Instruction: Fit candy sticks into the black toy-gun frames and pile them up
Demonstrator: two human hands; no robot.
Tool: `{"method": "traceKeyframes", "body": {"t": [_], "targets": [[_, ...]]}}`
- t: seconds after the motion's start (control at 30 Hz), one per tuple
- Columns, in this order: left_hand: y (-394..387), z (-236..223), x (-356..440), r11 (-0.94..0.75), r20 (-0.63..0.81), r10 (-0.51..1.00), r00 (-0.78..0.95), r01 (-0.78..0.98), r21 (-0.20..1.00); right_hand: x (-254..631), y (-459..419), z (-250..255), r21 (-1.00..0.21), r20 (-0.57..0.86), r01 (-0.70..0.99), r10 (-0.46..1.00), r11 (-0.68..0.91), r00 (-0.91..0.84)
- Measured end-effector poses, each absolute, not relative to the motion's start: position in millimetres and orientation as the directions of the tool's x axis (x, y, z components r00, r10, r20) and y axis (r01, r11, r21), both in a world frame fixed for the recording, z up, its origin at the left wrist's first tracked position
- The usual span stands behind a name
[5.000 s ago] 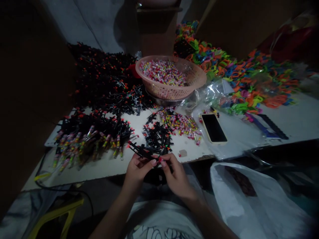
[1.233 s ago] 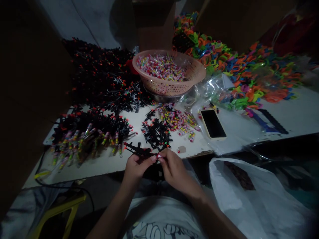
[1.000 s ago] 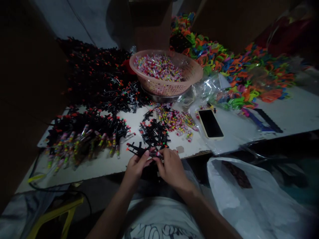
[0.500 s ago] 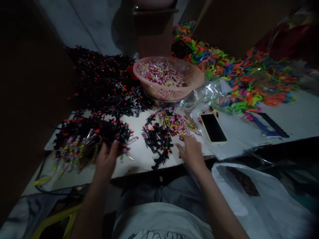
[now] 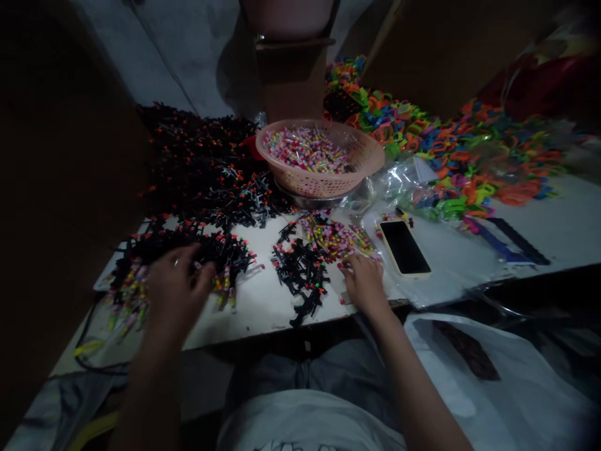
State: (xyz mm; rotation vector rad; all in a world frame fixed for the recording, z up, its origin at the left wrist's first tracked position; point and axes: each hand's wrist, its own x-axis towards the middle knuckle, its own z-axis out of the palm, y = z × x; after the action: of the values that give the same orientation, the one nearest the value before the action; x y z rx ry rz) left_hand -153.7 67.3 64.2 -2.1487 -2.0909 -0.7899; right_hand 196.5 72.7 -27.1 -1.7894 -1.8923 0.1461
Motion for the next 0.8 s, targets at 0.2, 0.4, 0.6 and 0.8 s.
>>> {"method": "traceKeyframes", "body": {"t": [0.2, 0.4, 0.6, 0.8], "targets": [[28, -2, -42, -0.262, 0.004, 0.956, 0.292, 0.851, 0.455, 176, 38, -21, -0.813, 0.138, 0.563, 0.988, 0.15, -0.064], [20, -4, -27, -0.142, -0.168, 0.955, 0.245, 0.872, 0.468, 184, 25, -27, -0.876, -0.02, 0.483, 0.998, 0.013, -0.063], [22, 0, -46, -0.001, -0.109, 0.975, 0.191, 0.502, 0.865, 186, 25, -22, -0.864, 0.165, 0.499, 0.974, 0.068, 0.153], [13, 10, -33, 0.314, -0.3, 0.949, 0.096, -0.226, 0.922, 143, -7, -3, -0.953, 0.117, 0.269, 0.988, 0.141, -0.102]]}}
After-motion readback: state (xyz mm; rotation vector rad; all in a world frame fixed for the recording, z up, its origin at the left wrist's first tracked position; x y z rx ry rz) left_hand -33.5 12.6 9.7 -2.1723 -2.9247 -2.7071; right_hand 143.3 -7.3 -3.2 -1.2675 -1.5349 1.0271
